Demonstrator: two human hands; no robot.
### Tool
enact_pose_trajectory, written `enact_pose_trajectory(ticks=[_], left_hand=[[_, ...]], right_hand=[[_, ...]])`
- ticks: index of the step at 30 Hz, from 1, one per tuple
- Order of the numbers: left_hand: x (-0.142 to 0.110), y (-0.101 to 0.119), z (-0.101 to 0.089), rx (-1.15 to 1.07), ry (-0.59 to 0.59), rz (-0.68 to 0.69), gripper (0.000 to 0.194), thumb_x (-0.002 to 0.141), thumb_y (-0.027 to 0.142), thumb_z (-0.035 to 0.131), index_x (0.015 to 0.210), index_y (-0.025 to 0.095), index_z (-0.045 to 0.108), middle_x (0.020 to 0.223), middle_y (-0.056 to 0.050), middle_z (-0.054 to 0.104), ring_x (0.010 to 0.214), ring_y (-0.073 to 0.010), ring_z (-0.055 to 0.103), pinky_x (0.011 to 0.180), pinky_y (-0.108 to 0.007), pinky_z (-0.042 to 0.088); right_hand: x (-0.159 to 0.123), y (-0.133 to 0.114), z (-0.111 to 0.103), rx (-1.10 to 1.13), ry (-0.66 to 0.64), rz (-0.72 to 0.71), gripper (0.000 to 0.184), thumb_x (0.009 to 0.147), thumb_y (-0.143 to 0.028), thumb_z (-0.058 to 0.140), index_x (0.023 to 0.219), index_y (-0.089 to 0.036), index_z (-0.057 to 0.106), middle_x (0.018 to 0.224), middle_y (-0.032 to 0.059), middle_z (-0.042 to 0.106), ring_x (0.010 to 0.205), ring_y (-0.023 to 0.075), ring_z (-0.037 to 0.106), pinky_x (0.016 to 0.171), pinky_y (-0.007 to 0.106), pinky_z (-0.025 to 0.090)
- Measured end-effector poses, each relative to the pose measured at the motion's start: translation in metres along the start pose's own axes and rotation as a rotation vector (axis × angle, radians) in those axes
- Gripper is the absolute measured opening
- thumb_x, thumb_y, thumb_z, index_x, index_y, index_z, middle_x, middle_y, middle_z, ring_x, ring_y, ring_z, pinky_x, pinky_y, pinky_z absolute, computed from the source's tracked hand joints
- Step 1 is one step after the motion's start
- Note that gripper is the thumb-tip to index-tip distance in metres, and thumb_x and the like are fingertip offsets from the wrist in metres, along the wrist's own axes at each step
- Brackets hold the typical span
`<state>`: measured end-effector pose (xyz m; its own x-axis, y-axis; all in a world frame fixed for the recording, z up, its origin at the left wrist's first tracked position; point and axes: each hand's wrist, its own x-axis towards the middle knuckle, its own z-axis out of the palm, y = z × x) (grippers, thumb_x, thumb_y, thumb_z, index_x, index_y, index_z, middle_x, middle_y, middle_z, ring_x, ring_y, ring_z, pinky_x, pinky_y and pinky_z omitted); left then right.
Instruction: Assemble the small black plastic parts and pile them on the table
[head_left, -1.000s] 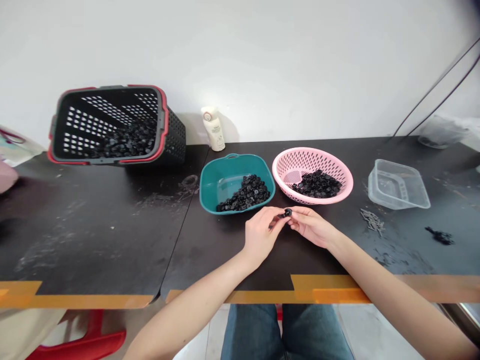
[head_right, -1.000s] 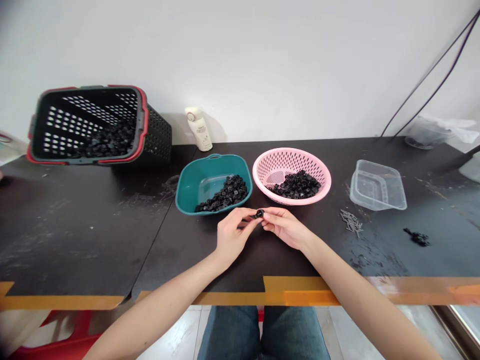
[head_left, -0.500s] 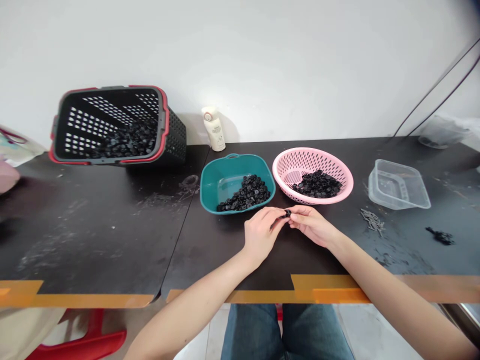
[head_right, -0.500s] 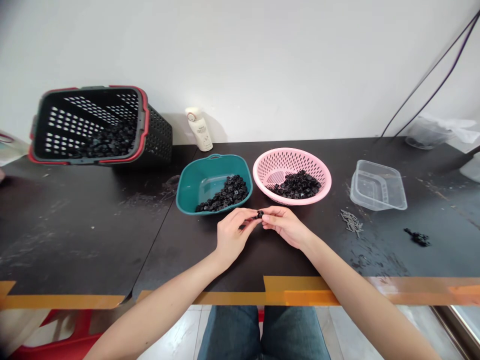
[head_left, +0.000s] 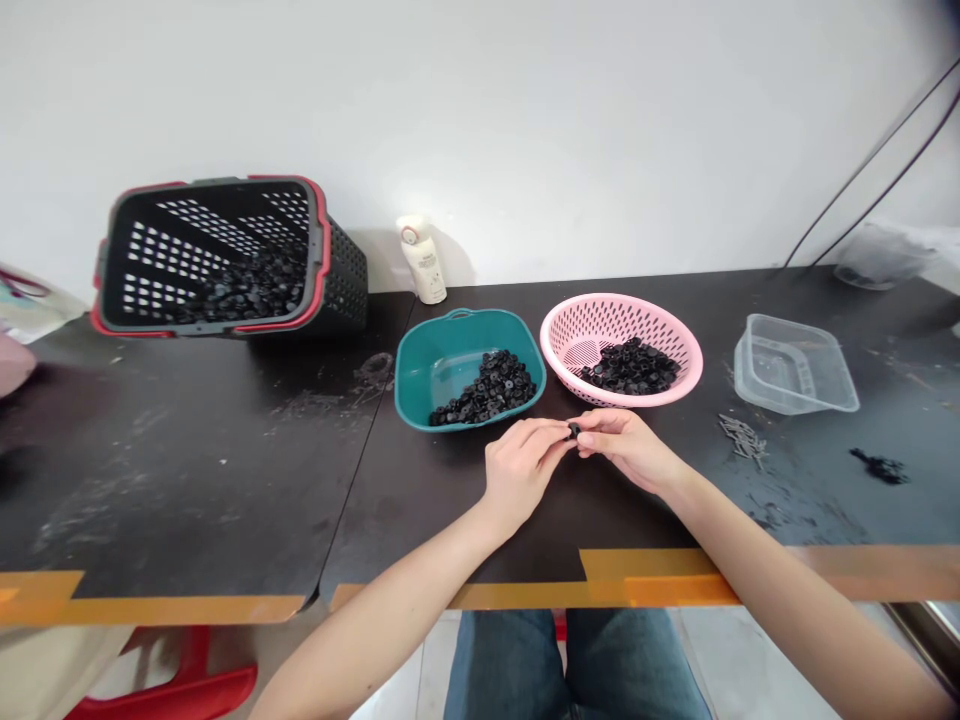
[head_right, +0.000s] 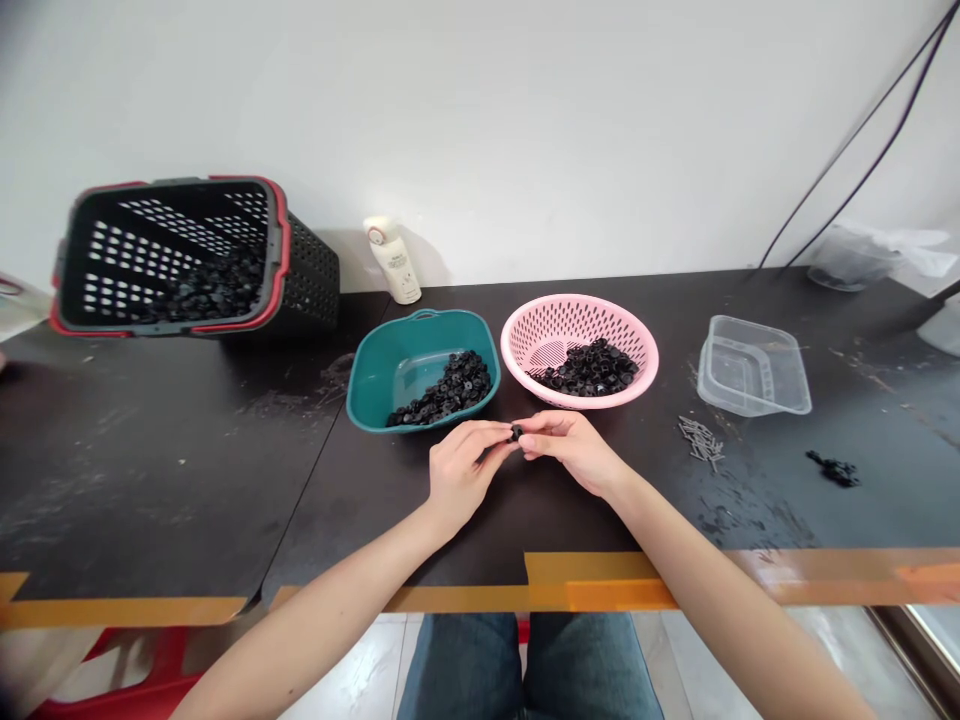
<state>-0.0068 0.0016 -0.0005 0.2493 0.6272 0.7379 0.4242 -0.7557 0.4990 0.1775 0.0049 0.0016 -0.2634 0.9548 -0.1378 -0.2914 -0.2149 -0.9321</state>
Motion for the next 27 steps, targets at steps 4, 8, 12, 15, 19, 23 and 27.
enact_pose_trajectory(ticks=[4,8,12,15,19,23,27], left_hand=[[0.000,-0.002,0.000,0.005,0.027,0.050,0.010,0.083,0.019,0.066,0.093,0.019,0.067,0.092,-0.003,0.071,0.082,-0.0135,0.066,0.073,-0.027,0.056],[0.002,-0.004,0.000,0.012,0.045,0.072,0.009,0.082,0.020,0.068,0.091,0.019,0.067,0.089,-0.004,0.071,0.081,-0.0135,0.066,0.072,-0.026,0.056],[0.003,-0.003,0.000,0.038,0.046,0.114,0.009,0.083,0.018,0.066,0.092,0.019,0.067,0.089,-0.003,0.072,0.079,-0.0132,0.067,0.070,-0.025,0.055],[0.003,-0.003,-0.001,0.047,0.041,0.146,0.011,0.083,0.017,0.066,0.093,0.020,0.067,0.090,-0.003,0.072,0.080,-0.0131,0.067,0.071,-0.025,0.055],[0.004,-0.003,0.000,0.061,0.035,0.145,0.010,0.083,0.021,0.067,0.092,0.020,0.066,0.088,-0.003,0.072,0.079,-0.0134,0.067,0.071,-0.025,0.055],[0.006,-0.006,-0.001,0.039,0.045,0.064,0.023,0.079,0.026,0.071,0.100,0.019,0.065,0.094,-0.006,0.070,0.085,-0.0160,0.067,0.076,-0.028,0.057],[0.009,-0.008,-0.002,0.009,0.006,0.041,0.029,0.081,0.024,0.069,0.109,0.020,0.065,0.103,-0.007,0.069,0.093,-0.0171,0.066,0.082,-0.030,0.057]], right_hand=[[-0.002,-0.004,0.002,-0.041,-0.011,-0.023,0.020,0.064,-0.023,0.082,0.083,-0.024,0.077,0.082,0.0007,0.071,0.068,0.0104,0.062,0.067,0.026,0.055],[-0.005,-0.007,0.006,-0.073,-0.008,-0.035,0.022,0.065,-0.029,0.081,0.085,-0.022,0.077,0.082,0.0024,0.070,0.069,0.0130,0.063,0.068,0.029,0.055],[-0.008,-0.008,0.012,-0.128,-0.033,-0.071,0.027,0.062,-0.030,0.083,0.087,-0.021,0.076,0.082,0.0030,0.070,0.071,0.0145,0.063,0.071,0.031,0.055],[-0.010,-0.008,0.016,-0.143,-0.004,-0.088,0.025,0.062,-0.029,0.083,0.085,-0.021,0.075,0.078,0.0022,0.070,0.070,0.0142,0.062,0.072,0.031,0.054],[-0.011,-0.006,0.015,-0.135,-0.004,-0.067,0.022,0.066,-0.029,0.080,0.087,-0.021,0.076,0.083,0.0035,0.072,0.071,0.0153,0.063,0.073,0.033,0.054],[-0.011,-0.003,0.013,-0.054,-0.017,-0.053,0.022,0.075,-0.031,0.074,0.095,-0.022,0.076,0.087,0.0047,0.073,0.078,0.0165,0.065,0.079,0.034,0.053],[-0.010,-0.001,0.013,-0.007,-0.051,-0.058,0.026,0.079,-0.032,0.071,0.105,-0.026,0.073,0.098,0.0037,0.072,0.089,0.0166,0.065,0.093,0.037,0.048]])
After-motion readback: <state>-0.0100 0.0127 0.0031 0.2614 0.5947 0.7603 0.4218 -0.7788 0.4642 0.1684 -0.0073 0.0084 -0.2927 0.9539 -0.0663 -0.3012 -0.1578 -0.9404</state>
